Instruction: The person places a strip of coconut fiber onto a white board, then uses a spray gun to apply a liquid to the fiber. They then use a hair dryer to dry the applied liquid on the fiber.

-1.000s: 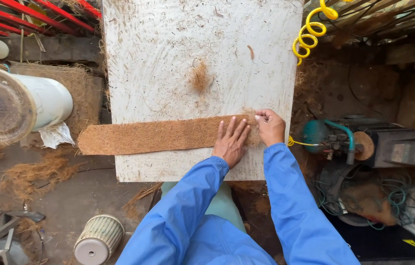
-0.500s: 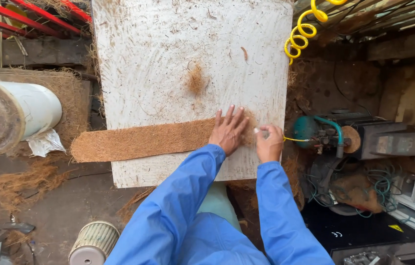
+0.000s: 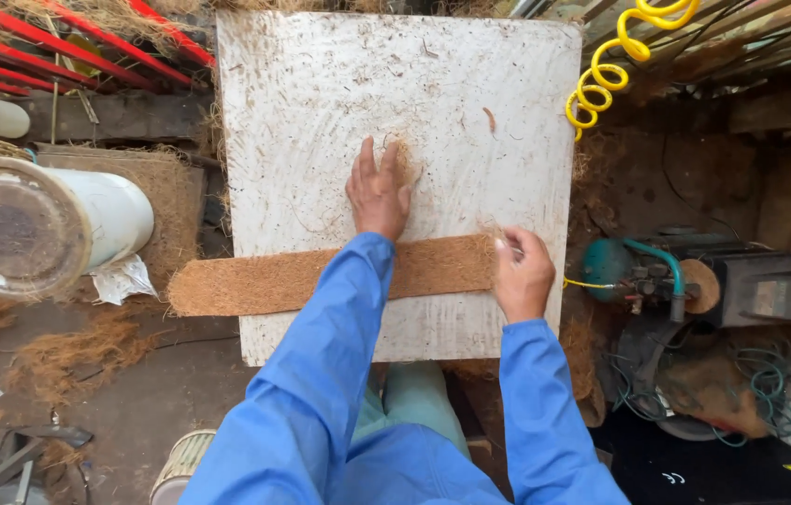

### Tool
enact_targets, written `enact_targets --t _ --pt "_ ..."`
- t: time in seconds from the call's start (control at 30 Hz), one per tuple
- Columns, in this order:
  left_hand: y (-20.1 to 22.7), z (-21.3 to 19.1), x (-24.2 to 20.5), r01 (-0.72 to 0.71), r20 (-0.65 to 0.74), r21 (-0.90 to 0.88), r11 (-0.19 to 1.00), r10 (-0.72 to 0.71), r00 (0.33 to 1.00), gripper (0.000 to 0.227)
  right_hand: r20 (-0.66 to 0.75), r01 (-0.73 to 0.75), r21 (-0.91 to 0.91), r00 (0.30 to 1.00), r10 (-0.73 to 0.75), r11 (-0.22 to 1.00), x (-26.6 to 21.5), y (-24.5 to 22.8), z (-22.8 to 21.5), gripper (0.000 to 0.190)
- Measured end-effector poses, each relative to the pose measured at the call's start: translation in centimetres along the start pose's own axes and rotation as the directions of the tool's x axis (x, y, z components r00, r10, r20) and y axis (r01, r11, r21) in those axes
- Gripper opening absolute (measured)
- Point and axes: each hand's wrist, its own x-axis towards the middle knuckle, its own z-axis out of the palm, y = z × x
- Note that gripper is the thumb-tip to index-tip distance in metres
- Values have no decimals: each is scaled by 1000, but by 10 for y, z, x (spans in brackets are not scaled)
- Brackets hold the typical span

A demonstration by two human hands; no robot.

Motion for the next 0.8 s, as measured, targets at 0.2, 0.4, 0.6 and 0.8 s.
enact_targets --t 0.2,0.4,0.6,0.8 --pt "-47 55 21 17 77 -185 983 -3 997 17 339 -183 143 932 126 973 38 -83 23 39" --pt "16 -37 -9 248 362 -681 689 22 932 25 556 -487 452 809 191 747 42 -71 55 34" --pt "5 2 -28 385 434 -837 389 42 900 20 447 -474 544 862 238 693 30 -39 45 13" --pt "11 5 -36 452 464 -866 212 4 886 22 351 -458 577 887 301 677 16 -41 24 11"
